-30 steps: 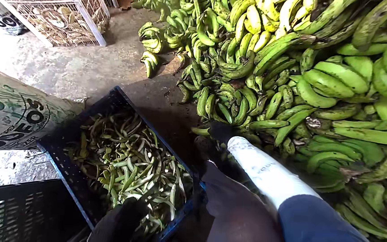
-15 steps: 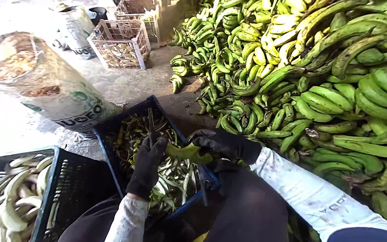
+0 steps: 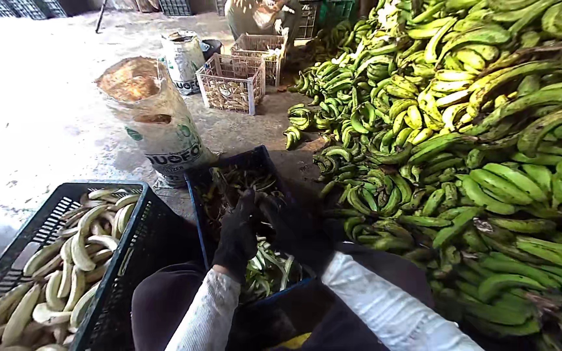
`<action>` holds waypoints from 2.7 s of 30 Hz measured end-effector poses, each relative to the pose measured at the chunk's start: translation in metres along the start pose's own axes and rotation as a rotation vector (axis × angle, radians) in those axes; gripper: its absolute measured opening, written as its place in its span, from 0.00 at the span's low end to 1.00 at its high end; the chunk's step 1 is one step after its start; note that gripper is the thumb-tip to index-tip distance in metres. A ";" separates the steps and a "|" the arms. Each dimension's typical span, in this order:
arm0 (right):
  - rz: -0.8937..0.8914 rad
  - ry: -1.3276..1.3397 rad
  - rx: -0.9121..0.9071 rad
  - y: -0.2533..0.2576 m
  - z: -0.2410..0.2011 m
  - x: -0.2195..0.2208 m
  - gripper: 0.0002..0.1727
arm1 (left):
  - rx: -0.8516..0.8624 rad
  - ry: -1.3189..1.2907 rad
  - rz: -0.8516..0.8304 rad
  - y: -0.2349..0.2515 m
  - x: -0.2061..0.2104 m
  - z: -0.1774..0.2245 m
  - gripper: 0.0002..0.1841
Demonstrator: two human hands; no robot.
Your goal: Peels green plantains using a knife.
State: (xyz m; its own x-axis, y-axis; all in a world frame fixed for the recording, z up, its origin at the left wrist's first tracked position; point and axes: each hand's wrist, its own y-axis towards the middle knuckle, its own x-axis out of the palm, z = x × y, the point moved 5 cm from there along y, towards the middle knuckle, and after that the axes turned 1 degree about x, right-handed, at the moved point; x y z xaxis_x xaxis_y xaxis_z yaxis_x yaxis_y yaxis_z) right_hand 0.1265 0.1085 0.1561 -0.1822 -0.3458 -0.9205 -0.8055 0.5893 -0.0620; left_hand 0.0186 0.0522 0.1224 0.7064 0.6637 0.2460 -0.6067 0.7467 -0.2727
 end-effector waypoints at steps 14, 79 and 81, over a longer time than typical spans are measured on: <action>0.359 1.075 0.206 0.006 0.071 -0.018 0.33 | 0.136 0.016 -0.334 -0.046 0.005 -0.041 0.34; 0.313 2.015 0.138 0.017 0.053 0.077 0.27 | 0.268 0.920 -0.309 -0.038 -0.010 -0.080 0.27; 0.309 2.035 0.181 0.012 0.051 0.085 0.27 | 0.191 0.999 -0.333 -0.034 -0.013 -0.082 0.27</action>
State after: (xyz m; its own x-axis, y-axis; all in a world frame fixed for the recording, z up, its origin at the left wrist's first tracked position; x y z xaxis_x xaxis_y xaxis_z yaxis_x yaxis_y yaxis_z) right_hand 0.1298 0.1238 0.0571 -0.6015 -0.3057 0.7380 -0.6033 0.7795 -0.1688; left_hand 0.0600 0.0144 0.0528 0.7728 0.1536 -0.6158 -0.3144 0.9355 -0.1613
